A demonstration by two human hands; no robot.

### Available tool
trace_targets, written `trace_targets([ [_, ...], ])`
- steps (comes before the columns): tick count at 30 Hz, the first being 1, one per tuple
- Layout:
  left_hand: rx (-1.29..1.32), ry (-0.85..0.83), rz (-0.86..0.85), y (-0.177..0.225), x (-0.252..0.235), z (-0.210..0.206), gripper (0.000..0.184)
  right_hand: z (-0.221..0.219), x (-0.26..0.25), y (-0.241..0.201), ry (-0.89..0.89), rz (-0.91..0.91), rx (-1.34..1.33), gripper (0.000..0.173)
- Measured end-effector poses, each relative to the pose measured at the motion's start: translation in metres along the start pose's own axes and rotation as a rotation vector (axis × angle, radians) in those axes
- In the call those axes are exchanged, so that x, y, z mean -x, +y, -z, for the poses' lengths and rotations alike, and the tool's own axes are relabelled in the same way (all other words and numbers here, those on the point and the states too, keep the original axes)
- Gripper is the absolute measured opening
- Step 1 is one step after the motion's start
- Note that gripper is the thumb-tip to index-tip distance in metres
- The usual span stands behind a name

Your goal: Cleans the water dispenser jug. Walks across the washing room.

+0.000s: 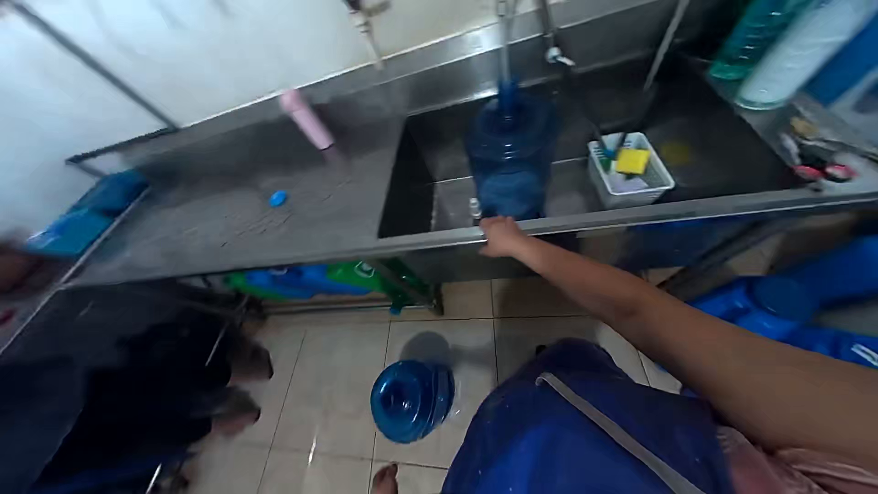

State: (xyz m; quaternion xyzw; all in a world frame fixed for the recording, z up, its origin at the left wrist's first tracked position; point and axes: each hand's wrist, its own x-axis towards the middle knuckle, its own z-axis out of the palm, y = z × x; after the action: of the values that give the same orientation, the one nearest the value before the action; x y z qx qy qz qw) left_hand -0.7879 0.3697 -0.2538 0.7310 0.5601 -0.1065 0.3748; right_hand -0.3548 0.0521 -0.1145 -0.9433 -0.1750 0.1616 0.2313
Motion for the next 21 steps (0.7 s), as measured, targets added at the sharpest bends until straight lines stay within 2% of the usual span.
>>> trace_targets([
  [2, -0.07, -0.016, -0.357, 0.088, -0.012, -0.021, 0.037, 0.018, 0.0, 0.011, -0.125, 0.113, -0.062, 0.064],
  [4, -0.181, 0.041, -0.721, 0.199, 0.002, -0.032, 0.035, 0.053, -0.002, 0.029, -0.17, 0.2, -0.22, 0.056],
  [5, -0.195, 0.086, -0.918, 0.25, 0.011, -0.038, 0.033, 0.072, -0.011, 0.044, -0.109, 0.211, -0.284, 0.056],
  [7, -0.158, 0.203, -1.306, 0.336, 0.023, -0.06, 0.03, 0.107, -0.052, 0.092, 0.162, 0.208, -0.301, 0.061],
  [9, -0.162, 0.247, -1.497, 0.409, 0.031, -0.08, 0.03, 0.152, -0.1, 0.138, 0.396, 0.126, -0.301, 0.066],
  [12, -0.217, 0.168, -1.461, 0.473, 0.035, -0.114, 0.031, 0.225, -0.162, 0.183, 0.61, -0.008, -0.327, 0.079],
  [15, -0.325, 0.078, -1.294, 0.489, 0.034, -0.128, 0.027, 0.268, -0.214, 0.206, 0.711, -0.168, -0.531, 0.094],
  [18, -0.338, 0.176, -1.379, 0.487, 0.019, -0.127, 0.026, 0.262, -0.252, 0.199, 0.772, -0.348, -1.07, 0.087],
  [21, -0.462, 0.078, -1.347, 0.498, 0.019, -0.123, 0.025, 0.258, -0.263, 0.201, 0.712, -0.342, -1.314, 0.081],
])
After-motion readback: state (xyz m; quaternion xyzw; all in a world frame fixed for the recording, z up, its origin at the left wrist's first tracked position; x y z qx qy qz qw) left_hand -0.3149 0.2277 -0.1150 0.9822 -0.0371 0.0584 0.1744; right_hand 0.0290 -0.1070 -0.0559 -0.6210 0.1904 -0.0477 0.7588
